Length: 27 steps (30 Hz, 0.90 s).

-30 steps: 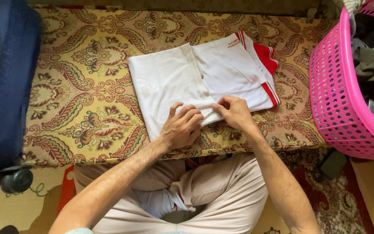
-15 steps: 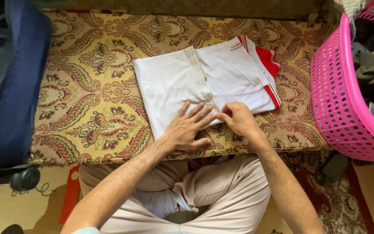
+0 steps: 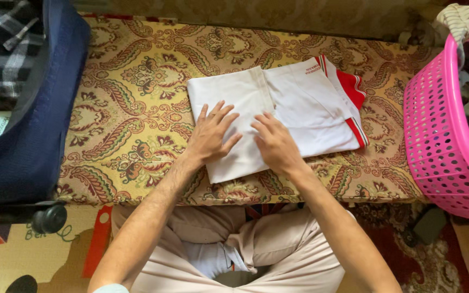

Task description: The person folds a white polo shirt with red trim on a patterned surface, then places it into an open suitcase. They also pack several small bottles and a small black case from a pink laundry basket into the suitcase.

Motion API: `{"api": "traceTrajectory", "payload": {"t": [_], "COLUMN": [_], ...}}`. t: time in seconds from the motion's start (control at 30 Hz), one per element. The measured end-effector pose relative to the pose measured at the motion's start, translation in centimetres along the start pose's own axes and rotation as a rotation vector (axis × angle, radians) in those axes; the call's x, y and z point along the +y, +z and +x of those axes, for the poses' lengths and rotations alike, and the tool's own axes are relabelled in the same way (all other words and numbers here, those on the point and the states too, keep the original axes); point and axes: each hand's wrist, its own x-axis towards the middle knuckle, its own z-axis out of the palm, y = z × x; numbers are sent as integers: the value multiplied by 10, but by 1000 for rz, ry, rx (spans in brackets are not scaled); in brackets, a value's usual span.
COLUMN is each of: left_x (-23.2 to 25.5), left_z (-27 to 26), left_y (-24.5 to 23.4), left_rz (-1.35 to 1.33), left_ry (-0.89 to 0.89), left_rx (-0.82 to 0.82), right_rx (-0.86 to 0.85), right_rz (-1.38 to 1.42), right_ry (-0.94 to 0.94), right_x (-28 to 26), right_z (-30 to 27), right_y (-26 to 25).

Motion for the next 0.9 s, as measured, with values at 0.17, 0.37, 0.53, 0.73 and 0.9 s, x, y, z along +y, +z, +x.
{"api": "traceTrajectory", "payload": {"t": [0.17, 0.37, 0.53, 0.73, 0.9], "left_x": [-5, -1, -17, -71, -86], "left_z": [4, 0, 3, 23, 41], "left_y": [-9, -16, -11, -17, -22], "left_rz": [82, 106, -5, 18, -26], "left_ry": [-32, -73, -41, -73, -40], "left_rx": [-186, -266, -101, 43, -36], "right_rx": [-214, -367, -339, -213, -113], "right_rz": [-116, -129, -216, -231, -149], "right_ry": [40, 285, 328, 232, 38], "right_x": [9, 23, 15, 24, 44], "right_z": [39, 33, 35, 73, 133], "right_y": [33, 25, 18, 42, 81]}}
